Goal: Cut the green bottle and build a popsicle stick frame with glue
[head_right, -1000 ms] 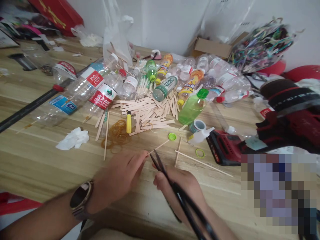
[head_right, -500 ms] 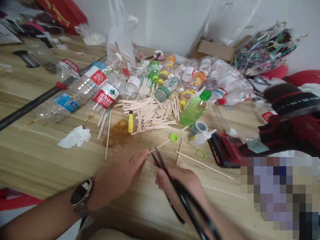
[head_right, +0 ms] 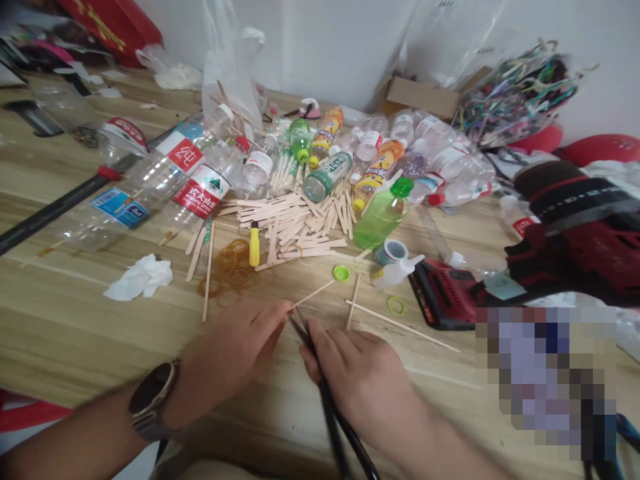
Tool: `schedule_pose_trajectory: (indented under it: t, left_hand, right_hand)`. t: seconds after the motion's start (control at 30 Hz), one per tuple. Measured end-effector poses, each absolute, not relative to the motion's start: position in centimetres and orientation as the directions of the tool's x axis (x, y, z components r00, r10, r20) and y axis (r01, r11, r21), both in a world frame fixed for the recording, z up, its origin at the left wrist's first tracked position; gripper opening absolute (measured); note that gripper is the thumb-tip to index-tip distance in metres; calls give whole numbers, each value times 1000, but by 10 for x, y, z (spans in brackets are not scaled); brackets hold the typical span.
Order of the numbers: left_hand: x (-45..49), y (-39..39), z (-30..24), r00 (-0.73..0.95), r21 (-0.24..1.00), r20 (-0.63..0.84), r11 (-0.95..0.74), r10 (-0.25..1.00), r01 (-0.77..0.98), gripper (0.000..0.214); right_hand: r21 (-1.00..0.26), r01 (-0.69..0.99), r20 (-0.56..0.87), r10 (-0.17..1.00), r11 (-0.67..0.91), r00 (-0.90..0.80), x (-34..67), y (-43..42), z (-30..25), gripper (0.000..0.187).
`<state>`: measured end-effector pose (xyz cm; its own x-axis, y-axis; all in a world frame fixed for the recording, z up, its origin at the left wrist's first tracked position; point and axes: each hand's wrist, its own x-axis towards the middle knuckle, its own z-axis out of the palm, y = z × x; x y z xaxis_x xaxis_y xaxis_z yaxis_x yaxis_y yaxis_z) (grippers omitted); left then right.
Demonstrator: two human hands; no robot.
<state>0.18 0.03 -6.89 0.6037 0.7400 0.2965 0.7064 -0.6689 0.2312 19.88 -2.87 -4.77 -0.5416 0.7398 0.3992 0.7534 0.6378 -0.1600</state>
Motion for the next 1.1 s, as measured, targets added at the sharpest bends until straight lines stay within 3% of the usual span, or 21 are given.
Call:
schedule_pose_trajectory:
  t: [0.07,0.1,0.17,0.23,0.27,0.33,0.47,0.5,0.57,0.63,0.73,0.87,0.97,1.03,1.1]
  left_hand:
    - [2,0,-68,595,228,302,-663,745,713,26]
    - [2,0,-68,597,227,309,-667,740,710,26]
    - [2,0,-70,603,232,340,-686,722,690,27]
    - [1,-1,-72,604,252,363,-699,709,669,26]
    - [1,0,-74,605,264,368,-703,706,660,25]
    - [0,0,-76,601,287,364,-699,712,655,25]
    - [2,1,-76,564,338,313,-645,764,686,30]
    - [3,0,-75,559,340,304,-636,771,693,30]
    - [4,0,-74,563,314,306,-640,768,702,30]
    - [4,0,-74,582,270,322,-661,747,700,30]
    - [3,0,-74,604,247,344,-690,719,681,30]
    - [3,0,-74,570,291,285,-636,771,715,30]
    - [3,-1,-72,582,294,196,-613,789,733,30]
    - [3,0,-70,605,294,194,-634,773,716,30]
    - [3,2,-69,601,333,260,-655,756,679,31]
  right_hand:
    - [26,697,424,623,717,-657,206,-25,-47,34]
    - [20,691,427,619,722,-659,206,-25,-46,32]
    - [-155,720,439,700,676,-563,200,-28,-42,32]
    - [-459,742,345,868,488,-358,190,-33,-39,44]
    - [-520,736,298,900,433,-318,186,-34,-39,47]
    - [-463,740,346,868,487,-355,186,-33,-42,46]
    - [-58,697,430,648,715,-629,206,-23,-51,33]
    - [-26,687,433,627,727,-647,209,-22,-51,34]
    - [-95,709,422,674,698,-607,208,-23,-47,35]
    - [-305,760,350,810,573,-470,198,-29,-42,41]
    - [-430,777,305,884,460,-355,187,-35,-42,52]
    - [-348,768,337,836,537,-433,202,-32,-54,44]
    - [-238,810,335,828,536,-450,216,-29,-58,50]
    - [-264,815,337,841,516,-423,216,-30,-56,53]
    - [-367,798,318,871,478,-375,209,-30,-53,56]
